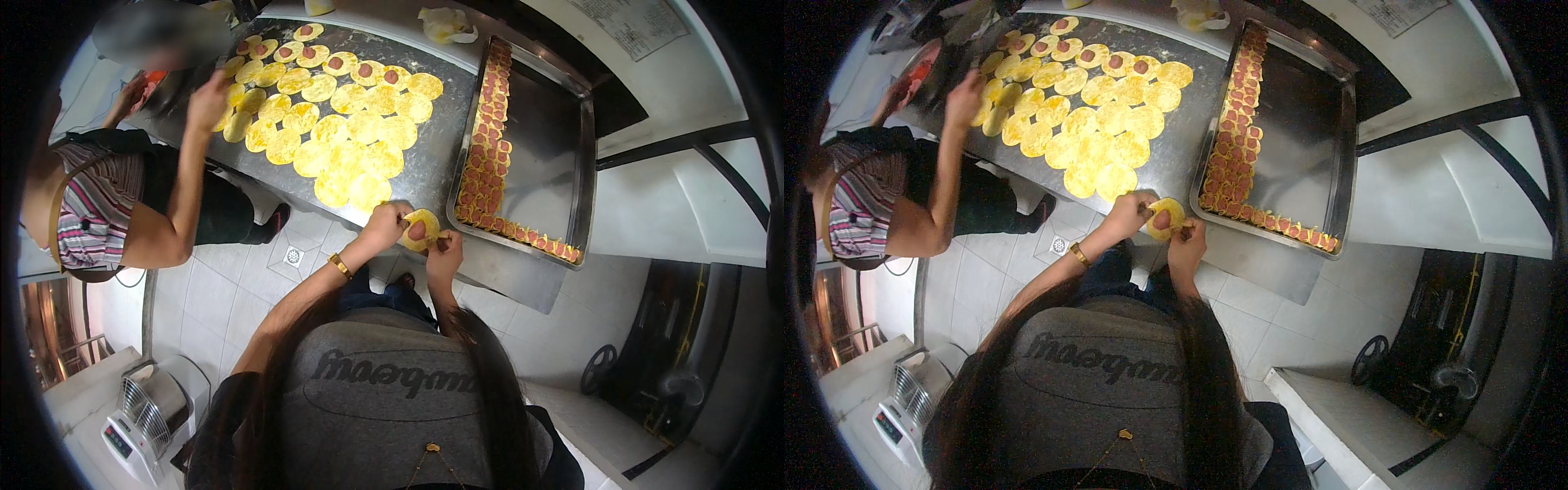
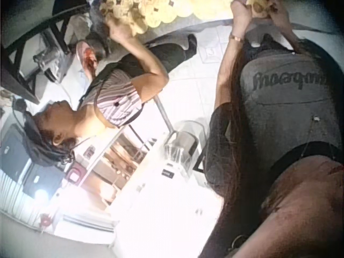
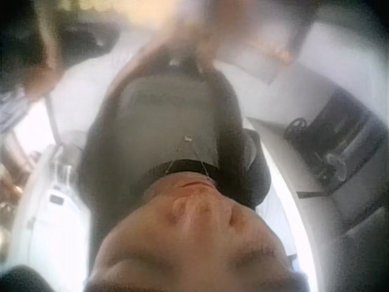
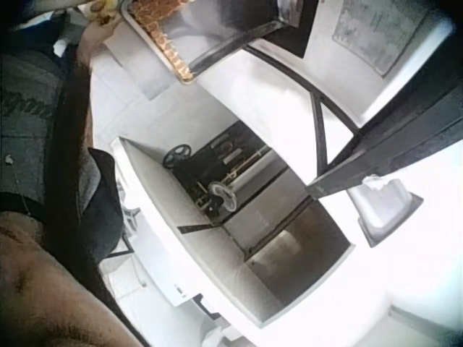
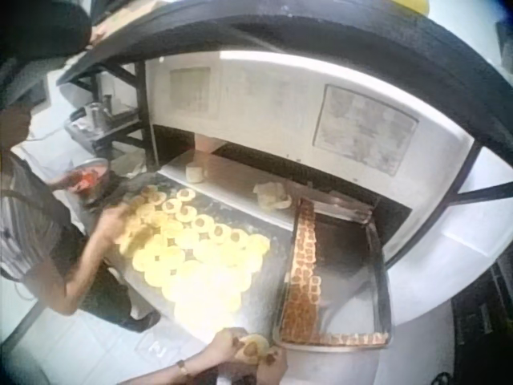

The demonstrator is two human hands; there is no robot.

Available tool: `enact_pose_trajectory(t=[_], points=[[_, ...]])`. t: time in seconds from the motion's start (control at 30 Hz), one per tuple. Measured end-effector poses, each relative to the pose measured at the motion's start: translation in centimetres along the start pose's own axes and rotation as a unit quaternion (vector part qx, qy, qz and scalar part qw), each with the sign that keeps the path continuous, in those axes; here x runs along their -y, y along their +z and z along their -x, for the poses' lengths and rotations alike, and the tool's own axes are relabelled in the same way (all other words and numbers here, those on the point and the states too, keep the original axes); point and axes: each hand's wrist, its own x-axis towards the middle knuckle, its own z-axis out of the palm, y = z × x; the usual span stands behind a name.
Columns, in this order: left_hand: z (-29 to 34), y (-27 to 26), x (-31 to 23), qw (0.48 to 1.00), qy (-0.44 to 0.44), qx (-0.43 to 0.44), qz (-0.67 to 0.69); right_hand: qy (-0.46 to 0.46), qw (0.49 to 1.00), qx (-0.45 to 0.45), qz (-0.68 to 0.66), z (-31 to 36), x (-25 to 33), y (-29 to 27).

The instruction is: The person retrieves a container from the refrigerator and walks to a stainless steel table. They separate round yellow dough discs and place them on the table. They then pick up each disc, place a slice of meat in the center, fold the dough around the meat, and place the assembled pastries onto a metal tray.

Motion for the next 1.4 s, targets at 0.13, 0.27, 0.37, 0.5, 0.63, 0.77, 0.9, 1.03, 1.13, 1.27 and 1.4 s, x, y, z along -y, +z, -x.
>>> enact_pose_trajectory(t=[0.13, 0.27, 0.37, 0.5, 0.63, 0.77, 0.9, 1.03, 1.13, 1.27, 1.4], points=[[0.7, -0.7, -0.7, 0.996, -0.034, 0.034, 0.07, 0.142, 0.965, -0.034, -0.218, -0.7, -1.4, -0.7], [1.4, 0.5, 2.4, 0.981, 0.031, 0.042, 0.189, 0.137, 0.963, 0.097, -0.211, -0.8, -0.9, -1.5], [1.4, 1.3, 2.3, 0.979, 0.062, 0.012, 0.192, 0.07, 0.981, 0.108, -0.149, -0.5, -1.2, -1.1], [1.2, 1.3, 1.8, 0.99, 0.056, 0.005, 0.129, 0.025, 0.991, 0.103, -0.087, -1.0, -2.0, -1.1], [1.6, 1.3, 1.7, 0.964, 0.016, 0.004, 0.267, 0.082, 0.981, 0.116, -0.133, -1.3, -1.7, -1.4], [1.9, 1.7, 3.2, 0.882, -0.024, 0.011, 0.471, 0.1, 0.934, 0.172, -0.297, -0.4, 2.3, -1.7], [2.7, 1.2, 2.9, 0.895, -0.031, 0.003, 0.444, 0.09, 0.949, 0.182, -0.241, -0.4, 2.3, -1.6], [3.8, -0.7, -0.9, 0.889, -0.052, -0.045, 0.454, 0.024, 0.979, 0.156, -0.13, -1.3, 0.1, -1.4], [3.7, -1.3, 0.2, 0.915, -0.111, -0.009, 0.387, 0.024, 0.972, 0.211, -0.098, -1.4, 1.5, -1.2], [2.9, -0.8, 1.5, 0.987, 0.106, -0.076, 0.092, 0.008, 0.974, 0.202, -0.102, -1.2, 1.7, -0.5], [2.5, -0.4, 1.4, 0.985, 0.12, -0.082, 0.095, -0.09, 0.974, 0.204, 0.047, -1.8, 1.9, -0.2]])
